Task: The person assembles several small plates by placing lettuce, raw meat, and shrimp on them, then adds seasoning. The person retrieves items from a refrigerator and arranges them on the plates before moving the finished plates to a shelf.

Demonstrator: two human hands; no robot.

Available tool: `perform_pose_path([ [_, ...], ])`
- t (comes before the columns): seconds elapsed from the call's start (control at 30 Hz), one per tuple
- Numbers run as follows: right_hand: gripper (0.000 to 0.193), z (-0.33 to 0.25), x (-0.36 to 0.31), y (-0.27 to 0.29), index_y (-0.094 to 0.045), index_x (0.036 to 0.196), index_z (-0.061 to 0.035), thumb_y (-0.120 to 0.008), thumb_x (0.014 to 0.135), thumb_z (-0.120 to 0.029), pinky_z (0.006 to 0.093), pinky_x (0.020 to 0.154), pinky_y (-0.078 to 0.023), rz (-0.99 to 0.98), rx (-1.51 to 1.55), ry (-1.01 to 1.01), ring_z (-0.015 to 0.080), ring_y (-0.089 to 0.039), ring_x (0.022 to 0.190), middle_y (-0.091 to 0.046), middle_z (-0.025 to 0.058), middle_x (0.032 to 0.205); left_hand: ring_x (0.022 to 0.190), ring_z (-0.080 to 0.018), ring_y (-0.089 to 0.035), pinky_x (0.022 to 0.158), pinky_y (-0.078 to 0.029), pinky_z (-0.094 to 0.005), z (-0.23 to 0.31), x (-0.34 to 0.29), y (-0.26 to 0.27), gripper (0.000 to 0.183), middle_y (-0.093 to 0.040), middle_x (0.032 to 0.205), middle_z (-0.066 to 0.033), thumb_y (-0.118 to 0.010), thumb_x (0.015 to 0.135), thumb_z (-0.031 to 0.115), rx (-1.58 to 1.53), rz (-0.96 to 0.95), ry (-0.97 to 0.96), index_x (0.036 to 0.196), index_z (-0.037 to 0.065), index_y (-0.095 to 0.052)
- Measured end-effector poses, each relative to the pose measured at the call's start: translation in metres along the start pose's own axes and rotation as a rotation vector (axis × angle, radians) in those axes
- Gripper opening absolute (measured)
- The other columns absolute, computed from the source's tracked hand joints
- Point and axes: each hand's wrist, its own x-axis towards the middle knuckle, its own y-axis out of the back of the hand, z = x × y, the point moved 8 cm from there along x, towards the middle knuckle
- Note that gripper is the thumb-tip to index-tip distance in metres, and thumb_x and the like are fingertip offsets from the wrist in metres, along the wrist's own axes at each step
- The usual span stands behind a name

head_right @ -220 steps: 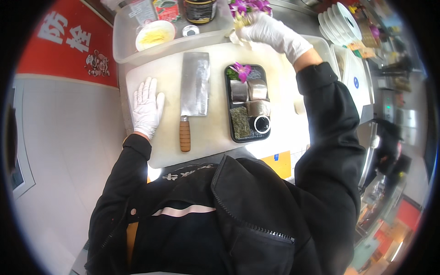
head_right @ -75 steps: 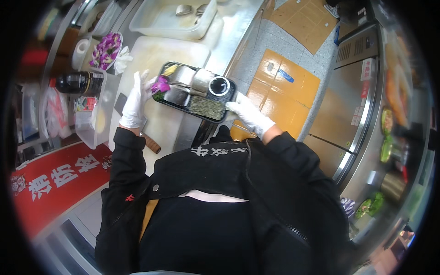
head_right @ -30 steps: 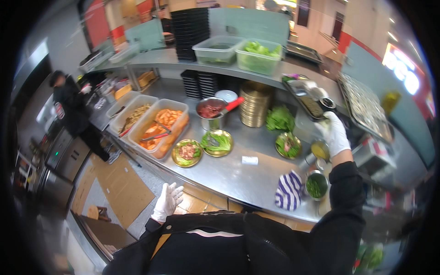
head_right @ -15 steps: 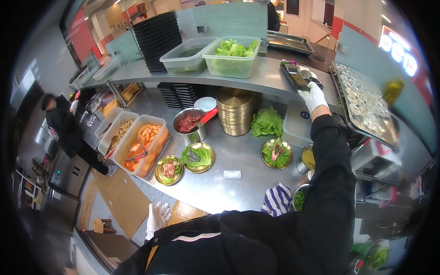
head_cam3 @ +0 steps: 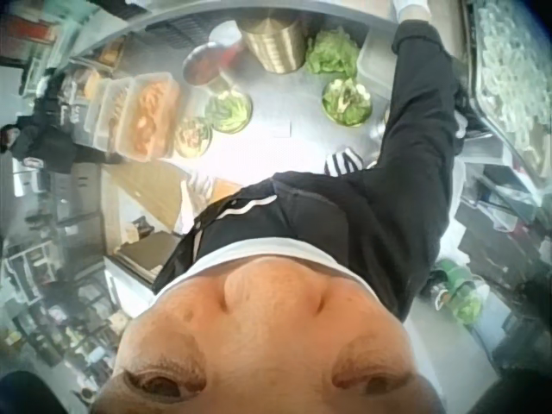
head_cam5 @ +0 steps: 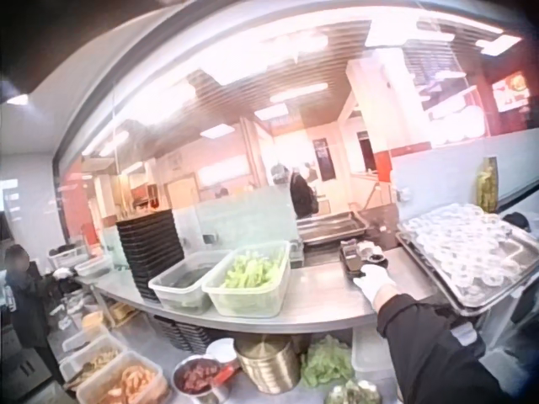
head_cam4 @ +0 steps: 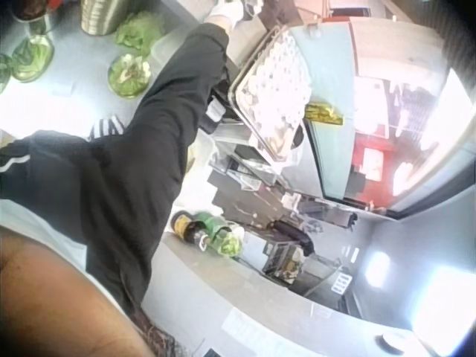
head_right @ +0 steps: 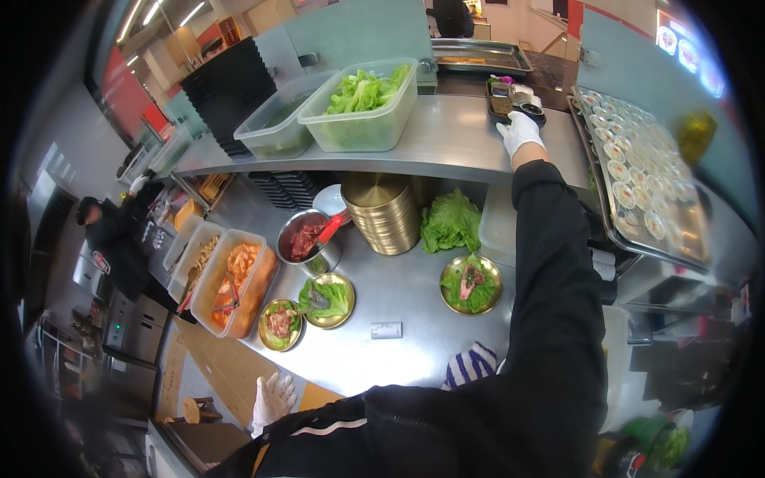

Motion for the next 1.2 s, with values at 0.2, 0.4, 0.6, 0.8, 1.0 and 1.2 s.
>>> perform_pose_path([
  [0.2, 0.030, -0.010, 0.039, -0.005, -0.049, 0.120, 0.0042, -0.053, 0.090, 0.001, 0.0459, 0.100, -0.051, 0.054, -0.044, 0.180, 0.0342, -0.056, 0.110, -0.053, 0.0191, 0.123, 0.145, -0.0357, -0.028, 0.118, -0.022, -0.0455, 0.010, -0.007, -0.018, 0.100, -0.023, 0.159, -0.0227, -0.045, 0.093, 0.073, 0.039, 0.053, 0.023, 0.158, 0.007, -0.009],
  [0.4, 0.014, -0.012, 0.094, -0.008, -0.056, 0.096, -0.0023, -0.059, 0.083, 0.002, 0.0338, 0.071, -0.050, 0.120, -0.261, 0.328, 0.0231, -0.057, 0.080, -0.055, 0.0099, 0.087, 0.144, -0.0351, -0.029, 0.117, -0.025, -0.0454, 0.023, -0.015, -0.053, 0.098, -0.025, 0.158, -0.0226, -0.045, 0.092, 0.072, 0.105, 0.101, 0.035, 0.158, 0.006, -0.013],
  [0.6, 0.027, -0.034, 0.096, -0.009, -0.059, 0.107, -0.0100, -0.064, 0.080, -0.010, 0.0339, 0.075, -0.045, 0.116, -0.708, 0.376, 0.0239, -0.057, 0.085, -0.059, 0.0142, 0.092, 0.149, -0.0384, -0.020, 0.121, -0.017, -0.0480, 0.031, -0.017, -0.087, 0.105, -0.019, 0.160, -0.0256, -0.043, 0.090, 0.077, 0.198, 0.018, 0.005, 0.158, 0.005, -0.010],
  [0.8, 0.016, -0.048, 0.078, -0.018, -0.053, 0.078, -0.0166, -0.065, 0.078, -0.006, 0.0376, 0.044, -0.033, -0.132, -0.527, 0.598, 0.0199, -0.043, 0.044, -0.046, 0.0036, 0.059, 0.139, -0.0323, -0.036, 0.113, -0.030, -0.0441, 0.039, -0.022, -0.081, 0.100, -0.034, 0.154, -0.0219, -0.044, 0.092, 0.074, 0.155, 0.064, -0.051, 0.158, 0.005, -0.017],
  [1.0, 0.009, -0.056, 0.049, -0.021, -0.064, 0.092, -0.0119, -0.059, 0.088, -0.019, 0.0389, 0.068, -0.046, -0.194, -1.606, 0.986, 0.0256, -0.061, 0.076, -0.063, 0.0110, 0.084, 0.119, -0.0224, -0.051, 0.099, -0.044, -0.0364, 0.038, -0.012, -0.068, 0.077, -0.052, 0.134, -0.0146, -0.043, 0.101, 0.060, 0.017, 0.017, -0.112, 0.152, 0.004, -0.031],
  [1.2, 0.040, -0.022, -0.134, -0.058, -0.066, 0.125, -0.0042, -0.034, 0.100, -0.008, 0.0277, 0.107, -0.038, 0.044, -3.098, 1.865, 0.0191, -0.058, 0.123, -0.066, 0.0089, 0.130, 0.125, -0.0242, -0.048, 0.103, -0.041, -0.0341, 0.021, 0.020, -0.052, 0.078, -0.048, 0.142, -0.0192, -0.037, 0.103, 0.059, -0.029, -0.087, -0.006, 0.154, 0.001, -0.027],
])
